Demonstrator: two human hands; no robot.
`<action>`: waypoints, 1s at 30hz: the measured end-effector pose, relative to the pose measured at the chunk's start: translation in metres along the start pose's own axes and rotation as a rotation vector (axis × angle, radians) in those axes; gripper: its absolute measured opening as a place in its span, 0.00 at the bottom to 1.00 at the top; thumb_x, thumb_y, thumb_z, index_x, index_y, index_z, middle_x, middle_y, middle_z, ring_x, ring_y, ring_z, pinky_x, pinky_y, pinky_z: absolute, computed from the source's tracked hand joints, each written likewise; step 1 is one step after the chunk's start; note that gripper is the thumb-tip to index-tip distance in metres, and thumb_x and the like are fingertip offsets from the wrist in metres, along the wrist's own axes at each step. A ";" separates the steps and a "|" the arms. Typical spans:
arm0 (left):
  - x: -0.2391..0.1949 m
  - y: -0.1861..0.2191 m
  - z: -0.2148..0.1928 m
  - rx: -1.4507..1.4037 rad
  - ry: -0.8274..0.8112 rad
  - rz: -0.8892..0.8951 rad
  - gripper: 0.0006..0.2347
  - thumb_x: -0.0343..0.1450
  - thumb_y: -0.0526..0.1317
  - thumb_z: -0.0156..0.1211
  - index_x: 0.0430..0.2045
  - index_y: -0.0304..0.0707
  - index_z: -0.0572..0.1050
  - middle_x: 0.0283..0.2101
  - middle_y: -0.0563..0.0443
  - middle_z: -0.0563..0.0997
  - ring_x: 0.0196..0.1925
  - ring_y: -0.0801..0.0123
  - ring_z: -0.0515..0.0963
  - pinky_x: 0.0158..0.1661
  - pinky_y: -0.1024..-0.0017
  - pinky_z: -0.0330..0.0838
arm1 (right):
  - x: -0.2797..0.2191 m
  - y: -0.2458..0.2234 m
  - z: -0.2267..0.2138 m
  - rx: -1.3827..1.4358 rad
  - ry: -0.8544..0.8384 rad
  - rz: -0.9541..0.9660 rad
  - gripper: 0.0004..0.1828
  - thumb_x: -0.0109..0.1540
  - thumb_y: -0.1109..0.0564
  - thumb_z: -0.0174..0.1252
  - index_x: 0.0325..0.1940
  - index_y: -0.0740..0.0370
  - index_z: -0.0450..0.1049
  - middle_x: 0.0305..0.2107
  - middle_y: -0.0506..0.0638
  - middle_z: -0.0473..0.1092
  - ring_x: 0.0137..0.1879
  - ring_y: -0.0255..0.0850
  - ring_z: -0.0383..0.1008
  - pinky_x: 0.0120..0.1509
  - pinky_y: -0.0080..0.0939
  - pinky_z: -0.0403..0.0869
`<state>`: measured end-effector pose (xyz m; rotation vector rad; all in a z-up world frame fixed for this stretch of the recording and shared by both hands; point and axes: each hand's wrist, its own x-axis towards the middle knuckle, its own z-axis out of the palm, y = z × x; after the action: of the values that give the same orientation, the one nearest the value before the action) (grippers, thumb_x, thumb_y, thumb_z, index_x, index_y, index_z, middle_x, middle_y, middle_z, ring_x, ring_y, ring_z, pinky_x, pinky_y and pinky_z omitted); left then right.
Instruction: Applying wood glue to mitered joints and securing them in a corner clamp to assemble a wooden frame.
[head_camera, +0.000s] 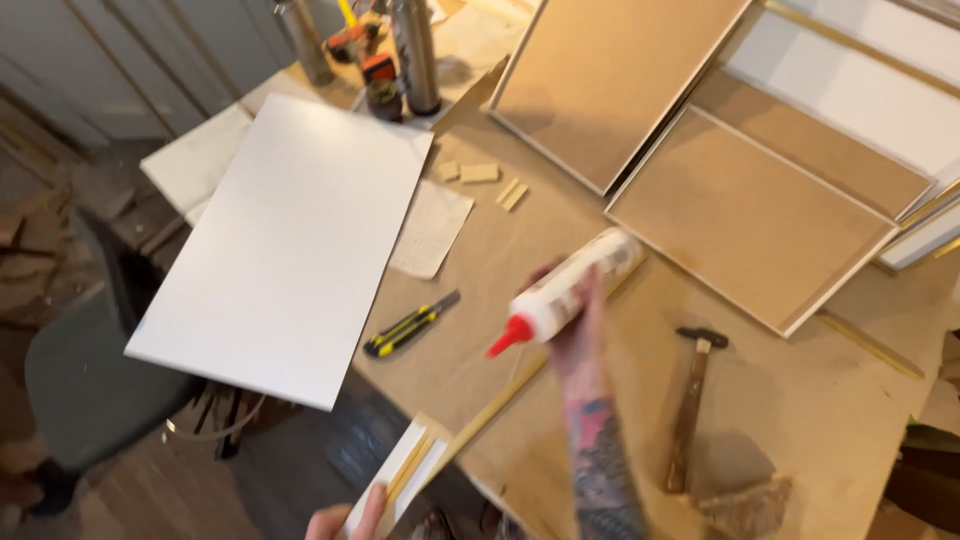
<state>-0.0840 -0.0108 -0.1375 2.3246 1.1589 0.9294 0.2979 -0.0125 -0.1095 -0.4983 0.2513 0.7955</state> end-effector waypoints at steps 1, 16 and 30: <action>0.001 -0.004 -0.004 0.047 0.005 0.075 0.27 0.59 0.29 0.64 0.51 0.63 0.80 0.36 0.55 0.69 0.29 0.73 0.75 0.36 0.81 0.72 | -0.002 -0.011 -0.001 0.084 -0.098 -0.119 0.21 0.58 0.40 0.67 0.46 0.54 0.76 0.36 0.48 0.77 0.43 0.46 0.78 0.48 0.50 0.77; 0.021 -0.023 -0.095 -0.035 -0.388 0.282 0.28 0.71 0.43 0.63 0.69 0.63 0.62 0.43 0.58 0.71 0.25 0.69 0.73 0.21 0.67 0.72 | -0.167 0.047 -0.011 -0.824 -0.084 -0.378 0.16 0.58 0.56 0.63 0.46 0.66 0.75 0.32 0.61 0.79 0.35 0.49 0.82 0.40 0.52 0.83; 0.015 -0.007 -0.125 -0.036 -0.414 0.423 0.28 0.72 0.42 0.64 0.69 0.59 0.63 0.44 0.52 0.70 0.26 0.67 0.73 0.21 0.67 0.72 | -0.237 0.009 0.147 -0.399 -0.737 -0.461 0.34 0.63 0.40 0.74 0.60 0.66 0.73 0.42 0.58 0.80 0.44 0.50 0.84 0.49 0.52 0.85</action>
<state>-0.1691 0.0108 -0.0476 2.6149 0.4925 0.5402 0.1351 -0.0780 0.1070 -0.5729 -0.6969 0.5262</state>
